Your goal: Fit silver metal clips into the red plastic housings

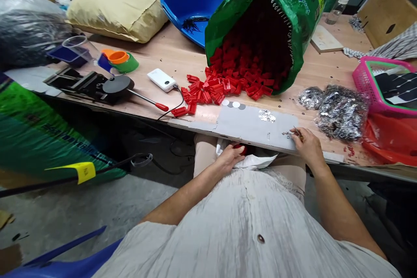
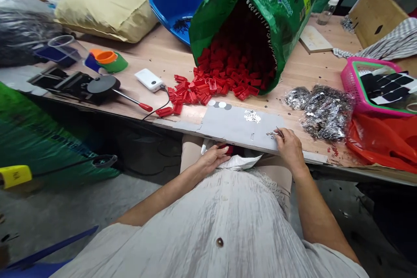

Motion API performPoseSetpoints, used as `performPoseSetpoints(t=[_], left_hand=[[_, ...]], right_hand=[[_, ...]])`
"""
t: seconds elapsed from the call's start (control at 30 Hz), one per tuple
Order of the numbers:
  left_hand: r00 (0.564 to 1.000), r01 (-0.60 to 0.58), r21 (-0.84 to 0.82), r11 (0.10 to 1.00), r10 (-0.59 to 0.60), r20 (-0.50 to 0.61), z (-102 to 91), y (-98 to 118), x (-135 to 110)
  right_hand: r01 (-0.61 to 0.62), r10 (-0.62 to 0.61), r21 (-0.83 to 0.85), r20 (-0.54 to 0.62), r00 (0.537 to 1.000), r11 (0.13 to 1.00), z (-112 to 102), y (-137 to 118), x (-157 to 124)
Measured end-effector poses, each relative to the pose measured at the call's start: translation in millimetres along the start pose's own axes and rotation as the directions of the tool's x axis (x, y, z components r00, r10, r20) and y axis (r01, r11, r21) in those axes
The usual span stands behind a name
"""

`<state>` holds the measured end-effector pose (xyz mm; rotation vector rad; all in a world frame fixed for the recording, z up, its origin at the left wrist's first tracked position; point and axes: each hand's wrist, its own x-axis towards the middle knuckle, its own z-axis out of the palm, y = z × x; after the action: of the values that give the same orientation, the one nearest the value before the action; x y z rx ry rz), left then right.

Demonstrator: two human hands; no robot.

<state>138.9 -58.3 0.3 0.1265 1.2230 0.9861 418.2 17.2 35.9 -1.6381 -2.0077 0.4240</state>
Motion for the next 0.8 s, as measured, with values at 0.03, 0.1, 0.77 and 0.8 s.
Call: performPoseSetpoints(t=[0.03,0.1,0.77,0.8], left_hand=[[1.0,-0.01,0.012,1.0,0.01,0.003,0.5,0,2],[0.999,-0.04,0.059,0.997,0.038,0.023,0.9,0,3],[0.348,0.001,0.997,-0.075,0.935,0.07,-78.3,160,6],[0.37,0.035,0.996,-0.08,0.927,0.062,-82.6,161,9]], right_hand=[[0.013,-0.013,-0.006,0.007,1.0,1.0,1,3,0],[0.049,-0.049,-0.001,0.021,0.999,0.999,4,4,1],[-0.014,0.015,-0.051,0.026,1.0,0.999,19,-7,9],[-0.013,0.015,-0.055,0.031,0.999,0.998,20,-6,9]])
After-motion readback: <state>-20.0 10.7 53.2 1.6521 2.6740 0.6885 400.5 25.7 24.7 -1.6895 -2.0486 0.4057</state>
